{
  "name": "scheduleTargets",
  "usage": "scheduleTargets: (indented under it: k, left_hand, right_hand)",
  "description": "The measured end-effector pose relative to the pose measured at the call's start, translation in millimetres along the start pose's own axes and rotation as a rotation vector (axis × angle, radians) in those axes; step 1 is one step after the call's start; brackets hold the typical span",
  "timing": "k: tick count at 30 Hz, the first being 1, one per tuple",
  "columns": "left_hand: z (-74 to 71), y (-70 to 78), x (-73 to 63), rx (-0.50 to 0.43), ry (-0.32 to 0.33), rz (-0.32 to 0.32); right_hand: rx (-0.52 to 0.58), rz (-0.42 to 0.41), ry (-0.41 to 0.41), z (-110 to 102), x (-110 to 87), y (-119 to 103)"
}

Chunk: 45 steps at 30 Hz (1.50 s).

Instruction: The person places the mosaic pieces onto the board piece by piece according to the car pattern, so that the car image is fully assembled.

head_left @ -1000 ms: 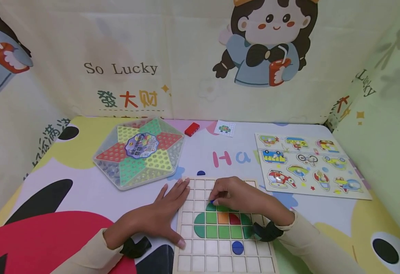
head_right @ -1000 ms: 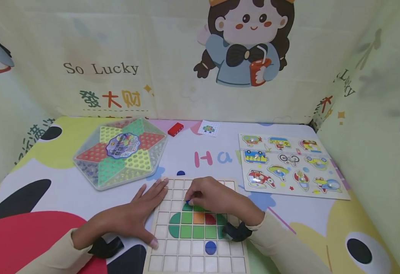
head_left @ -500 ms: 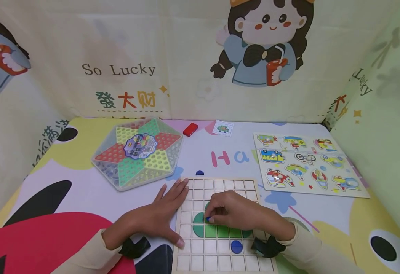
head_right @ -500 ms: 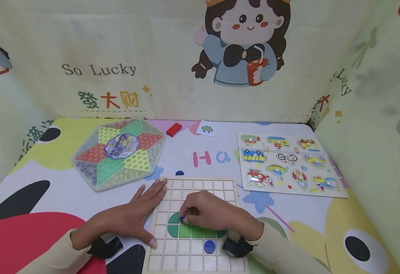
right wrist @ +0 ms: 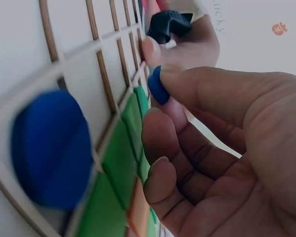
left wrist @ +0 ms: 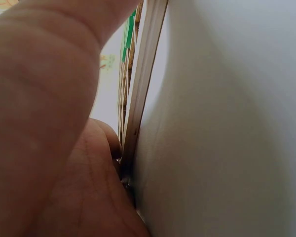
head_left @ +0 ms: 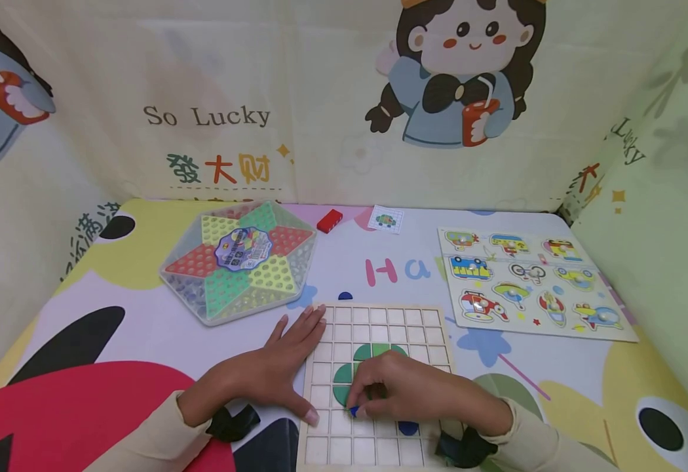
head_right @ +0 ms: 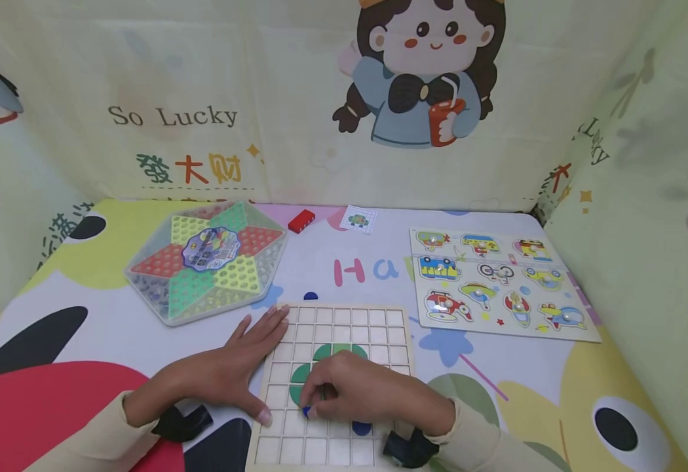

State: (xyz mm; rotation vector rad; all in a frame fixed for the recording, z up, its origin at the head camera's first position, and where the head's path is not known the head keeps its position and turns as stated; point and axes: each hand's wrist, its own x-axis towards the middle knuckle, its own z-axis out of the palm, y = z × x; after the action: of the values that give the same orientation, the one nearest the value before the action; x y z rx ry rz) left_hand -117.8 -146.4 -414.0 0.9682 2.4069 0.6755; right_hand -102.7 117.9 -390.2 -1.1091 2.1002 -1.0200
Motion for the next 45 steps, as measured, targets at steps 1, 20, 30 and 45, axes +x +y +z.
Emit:
scheduleTargets:
  k: [1,20,30,45]
  left_hand:
    - [-0.3,0.0,-0.1,-0.001,0.0,-0.001]
    - [1.1,-1.6,0.1,-0.003,0.005,-0.004]
    - [1.6,-1.3,0.3,-0.006,0.007,0.008]
    - [0.7,-1.9,0.5,0.013,0.008,0.018]
  right_hand:
    - [0.002,-0.004,-0.007,1,-0.1,0]
    - [-0.177,-0.082,-0.017,10,-4.4,2]
    - [-0.265,-0.027,-0.005,11,-5.3,-8]
    - [-0.151,0.014,-0.014,1,-1.2,-11]
